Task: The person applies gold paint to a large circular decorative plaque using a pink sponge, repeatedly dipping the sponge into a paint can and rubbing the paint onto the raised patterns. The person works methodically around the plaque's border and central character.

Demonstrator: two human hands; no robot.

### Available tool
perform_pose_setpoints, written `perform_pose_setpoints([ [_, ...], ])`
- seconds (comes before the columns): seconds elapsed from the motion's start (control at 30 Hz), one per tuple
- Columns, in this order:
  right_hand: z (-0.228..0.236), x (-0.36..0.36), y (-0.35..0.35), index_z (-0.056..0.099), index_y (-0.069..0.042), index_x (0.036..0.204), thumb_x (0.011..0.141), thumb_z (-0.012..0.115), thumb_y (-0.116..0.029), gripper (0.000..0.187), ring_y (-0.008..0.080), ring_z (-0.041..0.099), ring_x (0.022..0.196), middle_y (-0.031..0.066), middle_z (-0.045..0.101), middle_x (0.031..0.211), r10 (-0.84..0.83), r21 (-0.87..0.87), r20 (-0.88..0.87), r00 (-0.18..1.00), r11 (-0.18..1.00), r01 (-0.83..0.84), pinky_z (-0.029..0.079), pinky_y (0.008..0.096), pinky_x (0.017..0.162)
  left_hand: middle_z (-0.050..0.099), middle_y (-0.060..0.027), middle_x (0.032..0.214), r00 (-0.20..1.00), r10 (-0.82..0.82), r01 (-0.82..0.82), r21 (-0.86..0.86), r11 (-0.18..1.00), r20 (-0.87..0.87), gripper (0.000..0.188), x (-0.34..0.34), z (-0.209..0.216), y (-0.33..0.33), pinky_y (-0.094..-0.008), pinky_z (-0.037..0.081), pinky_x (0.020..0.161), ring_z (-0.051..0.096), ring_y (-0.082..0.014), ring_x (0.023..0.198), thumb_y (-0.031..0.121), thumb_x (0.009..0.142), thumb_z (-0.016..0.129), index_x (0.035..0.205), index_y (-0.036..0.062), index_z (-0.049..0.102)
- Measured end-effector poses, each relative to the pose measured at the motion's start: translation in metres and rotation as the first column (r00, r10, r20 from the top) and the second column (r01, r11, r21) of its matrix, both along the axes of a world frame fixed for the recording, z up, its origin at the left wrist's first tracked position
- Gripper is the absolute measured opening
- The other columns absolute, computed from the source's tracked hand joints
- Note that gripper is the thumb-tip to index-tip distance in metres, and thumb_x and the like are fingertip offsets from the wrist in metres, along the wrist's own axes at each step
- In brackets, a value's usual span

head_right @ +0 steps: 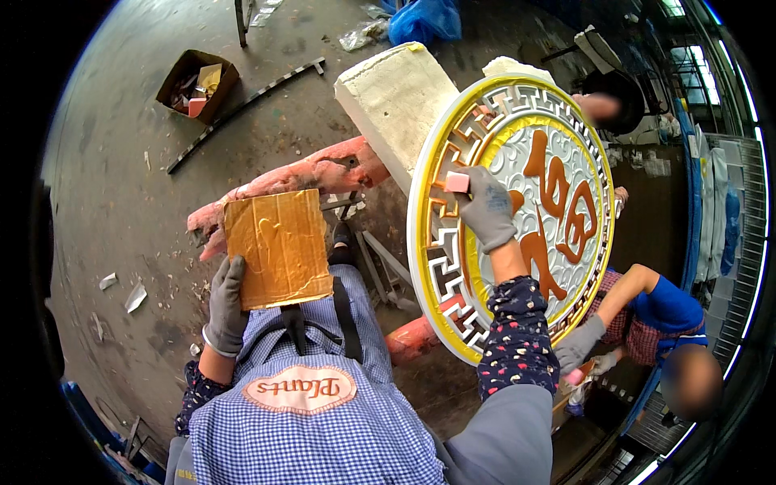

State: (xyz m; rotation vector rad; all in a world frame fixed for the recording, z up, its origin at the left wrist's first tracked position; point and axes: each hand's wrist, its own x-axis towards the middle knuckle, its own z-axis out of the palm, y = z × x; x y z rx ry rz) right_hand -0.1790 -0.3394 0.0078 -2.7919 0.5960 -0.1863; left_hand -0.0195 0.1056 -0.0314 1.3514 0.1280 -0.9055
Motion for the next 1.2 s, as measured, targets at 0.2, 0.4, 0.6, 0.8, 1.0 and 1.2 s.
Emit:
perform_pose_setpoints([
  [0.2, -0.003, 0.006, 0.006, 0.070, -0.008, 0.117, 0.089, 0.080, -0.018, 0.031, 0.0348, 0.071, 0.095, 0.0147, 0.071, 0.108, 0.031, 0.030, 0.067, 0.997, 0.999, -0.033, 0.056, 0.0408, 0.080, 0.068, -0.0026, 0.121, 1.000, 0.006, -0.006, 0.002, 1.000, 0.000, 0.045, 0.000, 0.008, -0.003, -0.0246, 0.052, 0.090, 0.063, -0.0079, 0.105, 0.036, 0.111, 0.057, 0.138, -0.0010, 0.060],
  [0.4, 0.001, 0.000, -0.004, 0.068, -0.008, 0.117, 0.090, 0.081, -0.021, 0.032, 0.0360, 0.072, 0.093, 0.0151, 0.071, 0.105, -0.047, -0.011, -0.022, 0.999, 0.999, 0.047, 0.057, 0.0416, 0.079, 0.068, -0.0024, 0.121, 1.000, 0.021, -0.021, -0.013, 1.000, -0.006, 0.045, 0.001, 0.005, -0.002, -0.0246, 0.052, 0.090, 0.063, -0.0078, 0.105, 0.035, 0.111, 0.057, 0.138, -0.0010, 0.060],
  [0.6, -0.015, 0.034, -0.039, 0.068, -0.007, 0.117, 0.086, 0.079, -0.016, 0.034, 0.0400, 0.069, 0.100, 0.0177, 0.071, 0.108, -0.166, 0.110, 0.123, 0.978, 0.982, 0.153, 0.056, 0.0446, 0.086, 0.068, -0.0017, 0.118, 0.999, 0.046, -0.046, -0.003, 0.999, -0.020, 0.043, -0.001, 0.010, -0.004, -0.0245, 0.052, 0.088, 0.063, -0.0073, 0.103, 0.035, 0.111, 0.057, 0.134, -0.0005, 0.061],
  [0.8, -0.024, 0.052, -0.063, 0.069, -0.007, 0.113, 0.084, 0.080, -0.015, 0.032, 0.0390, 0.070, 0.099, 0.0177, 0.072, 0.106, -0.216, 0.191, 0.066, 0.974, 0.961, 0.200, 0.056, 0.0433, 0.085, 0.067, -0.0012, 0.115, 0.999, 0.041, -0.042, -0.017, 0.999, -0.018, 0.041, -0.001, 0.011, -0.004, -0.0236, 0.052, 0.085, 0.062, -0.0068, 0.101, 0.035, 0.112, 0.056, 0.132, 0.0006, 0.062],
  [1.0, -0.018, 0.054, -0.056, 0.069, -0.007, 0.110, 0.085, 0.079, -0.014, 0.028, 0.0387, 0.071, 0.096, 0.0169, 0.073, 0.104, -0.084, 0.181, 0.055, 0.995, 0.981, 0.073, 0.056, 0.0432, 0.083, 0.067, -0.0012, 0.116, 0.999, 0.030, -0.030, -0.016, 0.999, -0.018, 0.041, 0.000, 0.010, -0.006, -0.0238, 0.052, 0.085, 0.062, -0.0070, 0.101, 0.036, 0.112, 0.056, 0.133, 0.0007, 0.061],
  [1.2, -0.002, 0.035, -0.019, 0.070, -0.009, 0.111, 0.085, 0.079, -0.016, 0.028, 0.0390, 0.072, 0.096, 0.0171, 0.074, 0.101, 0.023, 0.191, -0.112, 0.993, 0.982, -0.002, 0.057, 0.0443, 0.083, 0.067, -0.0028, 0.121, 0.998, 0.047, -0.048, -0.018, 0.999, -0.042, 0.044, 0.001, 0.012, -0.009, -0.0249, 0.053, 0.090, 0.063, -0.0083, 0.106, 0.036, 0.111, 0.057, 0.137, 0.0002, 0.059],
])
